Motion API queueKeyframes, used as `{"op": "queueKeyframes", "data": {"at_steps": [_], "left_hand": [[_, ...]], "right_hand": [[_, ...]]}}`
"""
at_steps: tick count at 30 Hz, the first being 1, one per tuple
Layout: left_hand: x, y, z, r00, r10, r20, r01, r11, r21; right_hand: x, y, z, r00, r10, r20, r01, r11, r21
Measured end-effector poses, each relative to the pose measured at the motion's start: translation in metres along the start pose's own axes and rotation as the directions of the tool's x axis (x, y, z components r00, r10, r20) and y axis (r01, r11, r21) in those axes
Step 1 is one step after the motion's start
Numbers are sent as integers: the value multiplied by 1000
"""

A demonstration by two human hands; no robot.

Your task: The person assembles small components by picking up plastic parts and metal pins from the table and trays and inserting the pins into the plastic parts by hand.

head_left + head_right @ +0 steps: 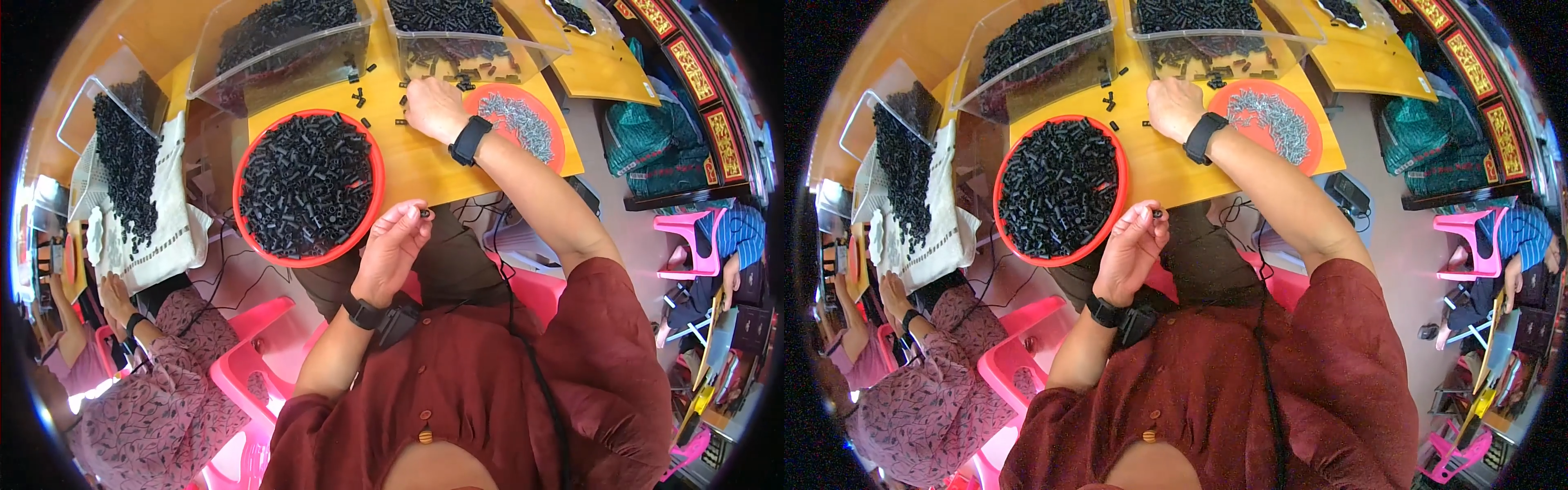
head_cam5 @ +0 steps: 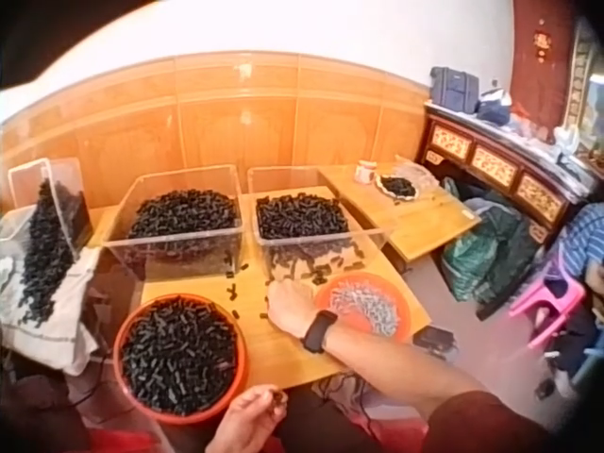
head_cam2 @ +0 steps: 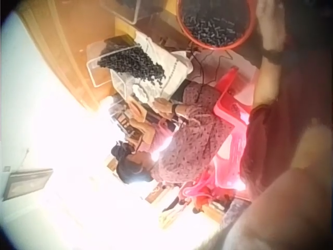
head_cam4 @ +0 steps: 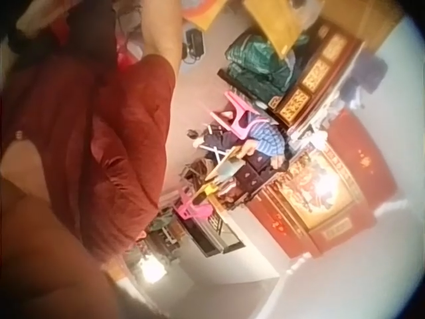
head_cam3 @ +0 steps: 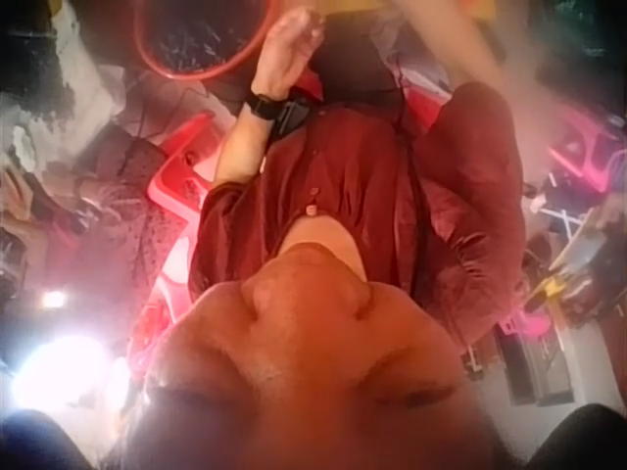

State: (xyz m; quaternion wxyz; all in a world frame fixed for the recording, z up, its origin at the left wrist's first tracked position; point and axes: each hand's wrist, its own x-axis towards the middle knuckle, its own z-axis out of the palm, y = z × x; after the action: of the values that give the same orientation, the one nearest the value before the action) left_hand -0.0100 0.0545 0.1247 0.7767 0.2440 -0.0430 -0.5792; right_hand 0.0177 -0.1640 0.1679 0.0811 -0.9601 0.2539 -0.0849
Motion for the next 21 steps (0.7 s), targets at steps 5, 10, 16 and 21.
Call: {"op": "queueKeyframes", "data": {"at_steps": [5,10,16,21], "left_hand": [[1,0,2,1000,0,3,0,1000,12],[1,3,2,1000,5,-4,-5,1000,1],[-1,2,-3,998,41,-37,-39,998,46],[1,0,13,991,112,-79,-97,982,164]], "right_hand": [[2,3,1,1000,-8,-6,8,999,51],[-26,1,-24,980,-121,-155,179,878,443],[-119,-10,-52,996,85,34,-81,635,769],[-171,-14,-48,974,189,125,-195,423,885]]}}
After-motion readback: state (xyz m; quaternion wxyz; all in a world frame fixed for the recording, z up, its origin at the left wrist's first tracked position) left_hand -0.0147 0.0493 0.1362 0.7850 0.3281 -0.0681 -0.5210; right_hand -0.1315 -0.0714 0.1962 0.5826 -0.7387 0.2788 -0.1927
